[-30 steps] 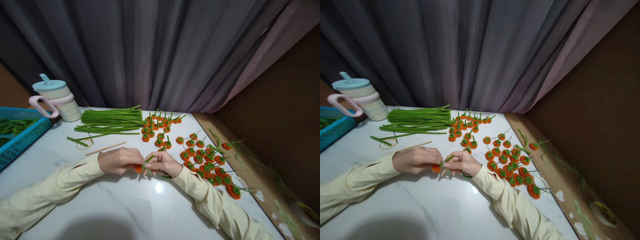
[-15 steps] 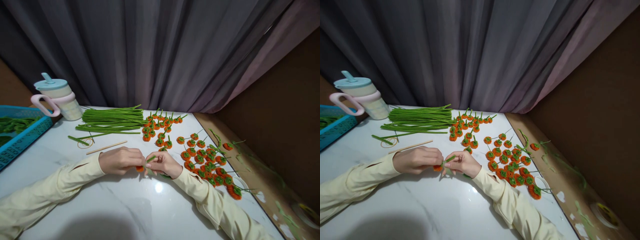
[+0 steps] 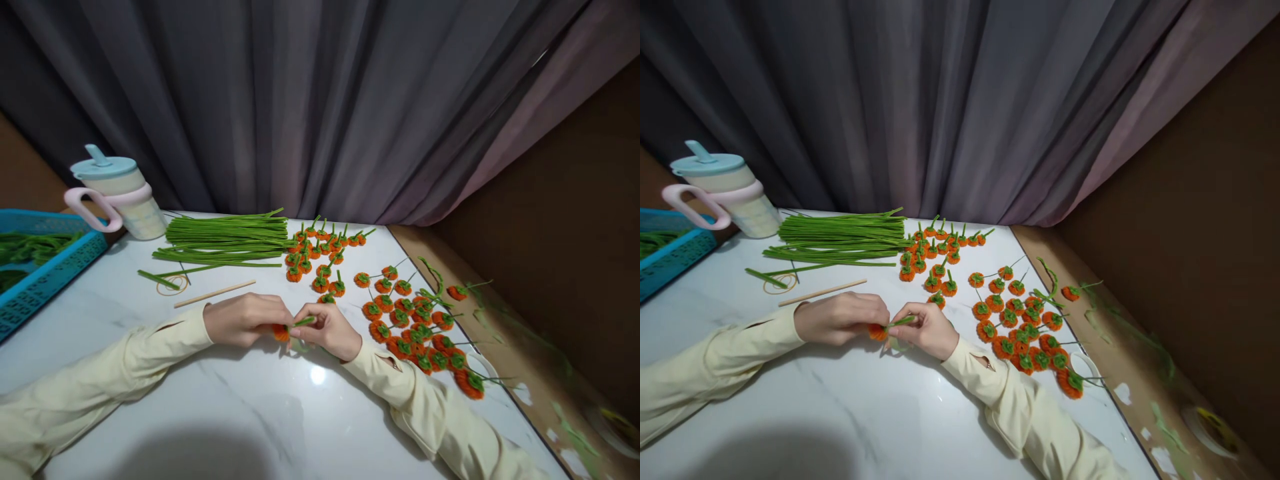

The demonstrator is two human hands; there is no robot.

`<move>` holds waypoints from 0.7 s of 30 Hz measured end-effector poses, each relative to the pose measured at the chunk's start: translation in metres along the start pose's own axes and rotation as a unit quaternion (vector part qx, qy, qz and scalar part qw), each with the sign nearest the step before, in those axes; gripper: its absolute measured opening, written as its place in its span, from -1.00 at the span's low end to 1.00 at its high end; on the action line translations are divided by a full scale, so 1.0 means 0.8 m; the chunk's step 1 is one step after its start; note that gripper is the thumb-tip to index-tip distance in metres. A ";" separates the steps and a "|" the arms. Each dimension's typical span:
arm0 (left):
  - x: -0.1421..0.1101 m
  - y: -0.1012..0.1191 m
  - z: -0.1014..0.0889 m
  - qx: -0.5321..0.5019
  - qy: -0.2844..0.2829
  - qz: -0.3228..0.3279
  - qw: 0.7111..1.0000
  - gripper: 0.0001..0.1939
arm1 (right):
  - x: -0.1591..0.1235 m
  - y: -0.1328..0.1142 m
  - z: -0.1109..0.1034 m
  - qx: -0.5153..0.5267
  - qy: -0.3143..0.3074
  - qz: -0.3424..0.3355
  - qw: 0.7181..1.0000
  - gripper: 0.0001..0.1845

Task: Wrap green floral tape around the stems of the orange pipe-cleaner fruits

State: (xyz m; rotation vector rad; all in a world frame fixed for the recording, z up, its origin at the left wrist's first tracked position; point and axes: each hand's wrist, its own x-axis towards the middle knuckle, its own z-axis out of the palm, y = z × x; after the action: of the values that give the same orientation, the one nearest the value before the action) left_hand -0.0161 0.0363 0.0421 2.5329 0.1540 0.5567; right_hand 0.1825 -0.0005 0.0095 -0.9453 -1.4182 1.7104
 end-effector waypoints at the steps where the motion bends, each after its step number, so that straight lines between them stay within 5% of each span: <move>1: 0.000 -0.001 0.001 -0.007 0.003 -0.009 1.000 -0.78 | 0.000 0.003 0.000 -0.008 0.007 -0.005 1.000 -0.62; 6: -0.001 -0.004 0.004 -0.035 0.010 -0.059 0.998 -0.83 | -0.004 0.014 -0.001 -0.108 0.045 -0.059 0.991 -0.67; 10: -0.004 -0.012 0.010 -0.124 0.035 -0.139 0.982 -0.92 | -0.009 0.015 -0.001 -0.254 0.073 -0.131 0.955 -0.79; 16: -0.010 -0.026 0.024 -0.378 0.058 -0.264 0.885 -0.81 | -0.011 0.012 0.000 -0.339 0.075 -0.244 0.905 -0.84; 21: -0.010 -0.027 0.027 -0.464 0.085 -0.319 0.822 -0.76 | -0.010 0.018 0.000 -0.384 0.084 -0.323 0.861 -0.82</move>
State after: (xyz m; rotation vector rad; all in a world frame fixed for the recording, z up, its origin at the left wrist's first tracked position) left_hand -0.0140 0.0426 0.0111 1.3536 0.6053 0.4221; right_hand 0.1856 -0.0095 -0.0042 -0.8248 -2.0388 0.5330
